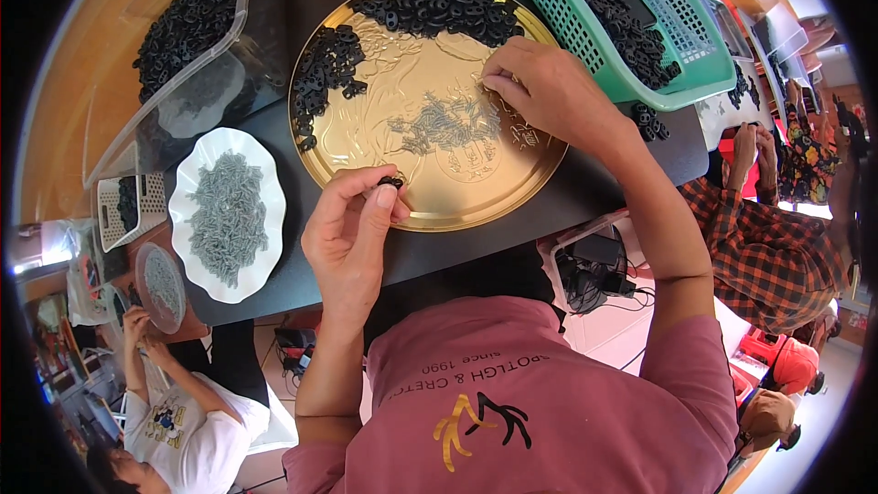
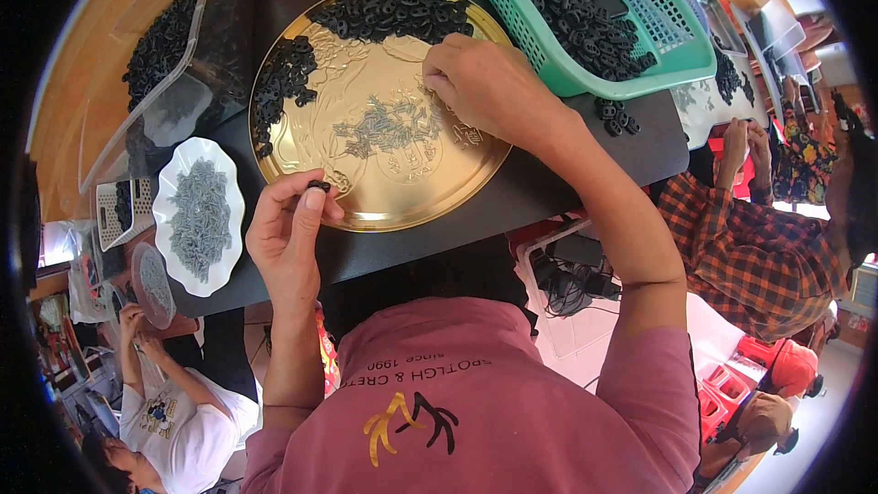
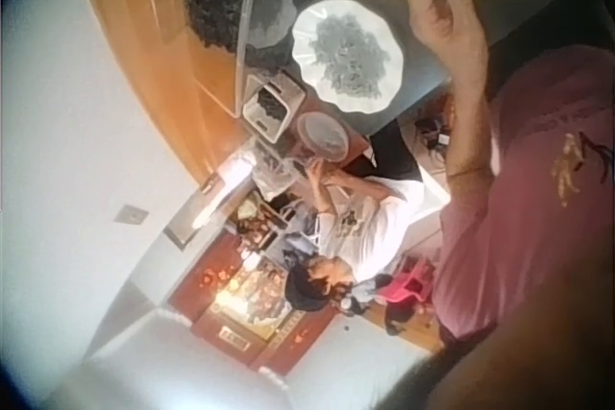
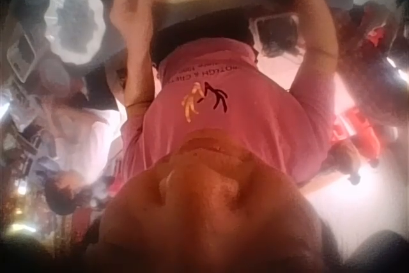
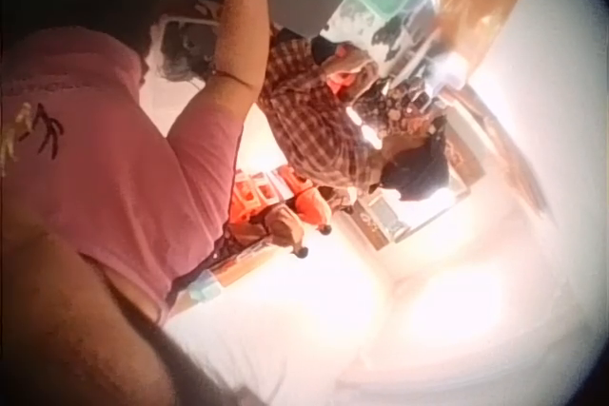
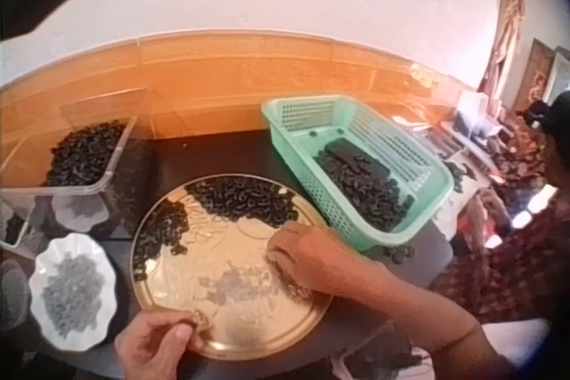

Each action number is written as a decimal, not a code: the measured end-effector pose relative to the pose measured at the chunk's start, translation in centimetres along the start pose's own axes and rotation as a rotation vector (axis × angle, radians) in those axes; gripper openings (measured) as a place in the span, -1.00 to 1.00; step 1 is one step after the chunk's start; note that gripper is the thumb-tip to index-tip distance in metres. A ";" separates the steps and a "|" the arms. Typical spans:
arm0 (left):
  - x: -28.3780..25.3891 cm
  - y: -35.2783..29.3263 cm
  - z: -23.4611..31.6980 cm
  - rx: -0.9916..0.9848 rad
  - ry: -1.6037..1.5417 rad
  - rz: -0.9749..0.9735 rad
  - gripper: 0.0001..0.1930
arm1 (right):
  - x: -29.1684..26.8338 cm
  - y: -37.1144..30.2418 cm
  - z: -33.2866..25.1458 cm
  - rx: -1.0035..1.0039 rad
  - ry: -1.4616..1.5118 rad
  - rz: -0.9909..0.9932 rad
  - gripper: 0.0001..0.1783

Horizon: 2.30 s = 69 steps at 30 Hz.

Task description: The person assembles small fasteners by picking up screws and plastic clips from a tray and inserting the screws into the clips by hand.

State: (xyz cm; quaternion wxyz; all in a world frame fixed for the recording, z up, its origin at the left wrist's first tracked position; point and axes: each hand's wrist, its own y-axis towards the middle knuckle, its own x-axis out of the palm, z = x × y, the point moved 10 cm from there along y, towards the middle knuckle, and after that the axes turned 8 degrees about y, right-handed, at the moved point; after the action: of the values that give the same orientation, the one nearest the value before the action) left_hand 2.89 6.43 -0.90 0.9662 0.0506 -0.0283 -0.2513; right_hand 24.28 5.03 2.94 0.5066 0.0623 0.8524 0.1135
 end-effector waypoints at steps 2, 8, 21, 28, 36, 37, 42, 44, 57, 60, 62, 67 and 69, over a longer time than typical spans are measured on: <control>0.0 0.0 0.0 0.002 -0.008 -0.001 -0.84 | -0.2 0.1 -0.1 0.007 0.006 0.016 -0.84; 0.0 0.0 0.0 -0.006 -0.019 0.000 -0.84 | 0.8 1.1 -0.7 -0.011 -0.034 -0.045 -0.85; -0.2 0.2 0.4 -0.023 -0.059 0.009 -0.82 | 0.9 1.1 1.4 0.272 0.587 -0.092 -0.87; 0.8 0.8 0.5 -0.054 -0.102 -0.016 -0.79 | 3.6 -1.2 0.2 0.424 1.339 -0.056 -0.78; 2.6 1.3 -1.2 -0.248 -0.476 -0.058 -0.81 | 4.0 -2.1 -3.8 0.370 1.480 -0.021 -0.79; 2.5 1.3 -1.2 -0.249 -0.475 -0.052 -0.81 | 4.2 -2.1 -4.2 0.371 1.482 -0.026 -0.79; 2.5 1.2 -1.4 -0.247 -0.470 -0.057 -0.83 | 4.2 -2.2 -4.9 0.375 1.315 -0.012 -0.81; 2.5 1.1 -1.2 -0.227 -0.437 -0.046 -0.83 | 4.2 -2.3 -5.0 0.383 1.325 -0.009 -0.81; 2.1 0.9 -0.3 -0.172 -0.274 -0.024 -0.85 | 4.3 -2.5 -5.7 0.337 1.227 0.013 -0.83; 2.0 0.8 -0.3 -0.166 -0.277 -0.021 -0.86 | 4.0 -2.5 -5.7 0.335 1.160 0.035 -0.84; 1.9 0.8 -0.3 -0.166 -0.276 -0.020 -0.86 | 4.0 -2.4 -5.8 0.313 1.137 0.044 -0.84; 1.9 0.8 -0.3 -0.168 -0.277 -0.020 -0.87 | 3.6 -2.4 -5.9 0.263 1.028 0.084 -0.84; 1.8 0.8 -0.3 -0.164 -0.253 -0.016 -0.88 | 2.8 -2.2 -6.5 0.168 0.836 0.106 -0.85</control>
State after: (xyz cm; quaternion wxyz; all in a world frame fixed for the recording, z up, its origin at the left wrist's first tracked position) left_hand 4.89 6.31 -1.07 0.9538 -0.0605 -0.1287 -0.2648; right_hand 17.24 2.70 2.97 0.1041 0.0957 0.9863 0.0851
